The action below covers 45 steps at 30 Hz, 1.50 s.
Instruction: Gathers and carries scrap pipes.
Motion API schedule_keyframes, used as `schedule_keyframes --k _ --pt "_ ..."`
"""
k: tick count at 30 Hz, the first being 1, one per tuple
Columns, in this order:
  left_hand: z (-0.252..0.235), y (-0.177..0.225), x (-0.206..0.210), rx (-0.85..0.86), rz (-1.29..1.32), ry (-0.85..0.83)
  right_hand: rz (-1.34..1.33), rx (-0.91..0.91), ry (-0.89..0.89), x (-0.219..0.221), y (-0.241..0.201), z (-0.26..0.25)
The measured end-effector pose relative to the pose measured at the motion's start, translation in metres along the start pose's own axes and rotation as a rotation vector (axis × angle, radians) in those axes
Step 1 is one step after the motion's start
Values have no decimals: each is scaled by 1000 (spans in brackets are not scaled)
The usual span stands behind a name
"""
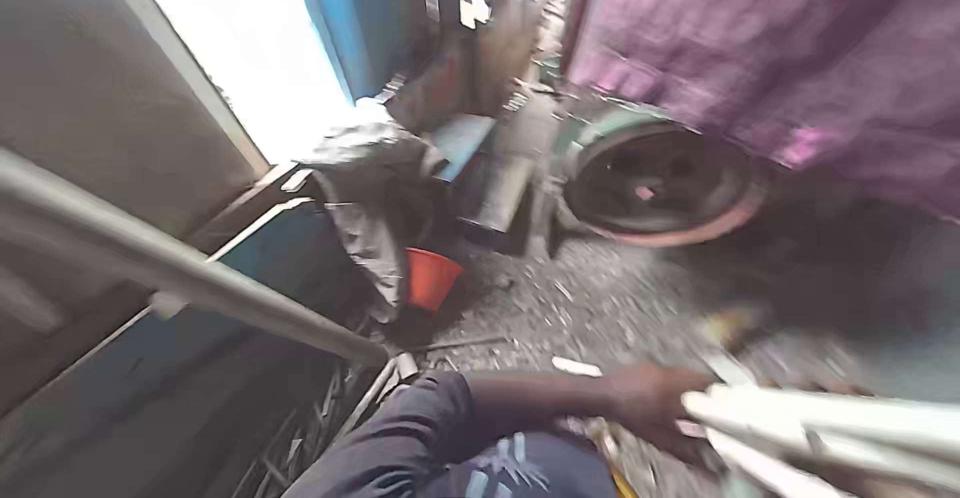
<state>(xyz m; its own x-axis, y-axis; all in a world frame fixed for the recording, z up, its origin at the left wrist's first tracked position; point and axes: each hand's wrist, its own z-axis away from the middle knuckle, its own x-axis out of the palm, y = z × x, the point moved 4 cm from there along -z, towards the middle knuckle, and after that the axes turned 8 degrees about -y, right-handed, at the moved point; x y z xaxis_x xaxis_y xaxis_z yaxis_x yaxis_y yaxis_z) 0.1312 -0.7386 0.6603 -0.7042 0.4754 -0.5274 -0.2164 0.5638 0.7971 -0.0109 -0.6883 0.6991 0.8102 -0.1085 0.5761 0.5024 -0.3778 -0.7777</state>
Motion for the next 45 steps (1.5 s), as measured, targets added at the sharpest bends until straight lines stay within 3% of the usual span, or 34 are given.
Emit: schedule_keyframes --k 1,2,3,5,9,16,21,24,29,35,38,41,45 --pt "-1 0 0 26 51 -20 41 -17 -129 5 -5 -2" --pt "-3 -6 2 36 79 -54 87 -72 -392 -4 -6 -11" --pt "-5 -12 6 22 101 -104 167 -125 -410 -4 -6 -16" --pt "-11 -21 10 -30 52 -152 254 -187 -280 3 -7 -27" --pt "-15 -30 6 46 -109 -50 204 -245 -283 14 -3 -37" --pt "-22 -49 -18 195 63 -90 184 -473 -144 21 -37 -42" --pt "-1 -75 -24 244 179 -131 182 -526 -54 20 -31 -33" --pt "20 -98 -33 134 249 -43 160 -636 -38 12 -40 -26" --pt "50 -94 -33 -296 297 -177 157 -755 56 5 -41 -17" --pt "37 -63 -16 -305 56 115 127 -756 207 20 -36 -13" --pt "28 -61 -13 -353 -59 150 104 -801 196 22 -41 -15" --pt "31 -60 -15 -243 -313 223 68 -749 253 7 -49 -10" --pt "38 -71 -25 123 -489 323 -14 -515 375 -23 -61 -2"
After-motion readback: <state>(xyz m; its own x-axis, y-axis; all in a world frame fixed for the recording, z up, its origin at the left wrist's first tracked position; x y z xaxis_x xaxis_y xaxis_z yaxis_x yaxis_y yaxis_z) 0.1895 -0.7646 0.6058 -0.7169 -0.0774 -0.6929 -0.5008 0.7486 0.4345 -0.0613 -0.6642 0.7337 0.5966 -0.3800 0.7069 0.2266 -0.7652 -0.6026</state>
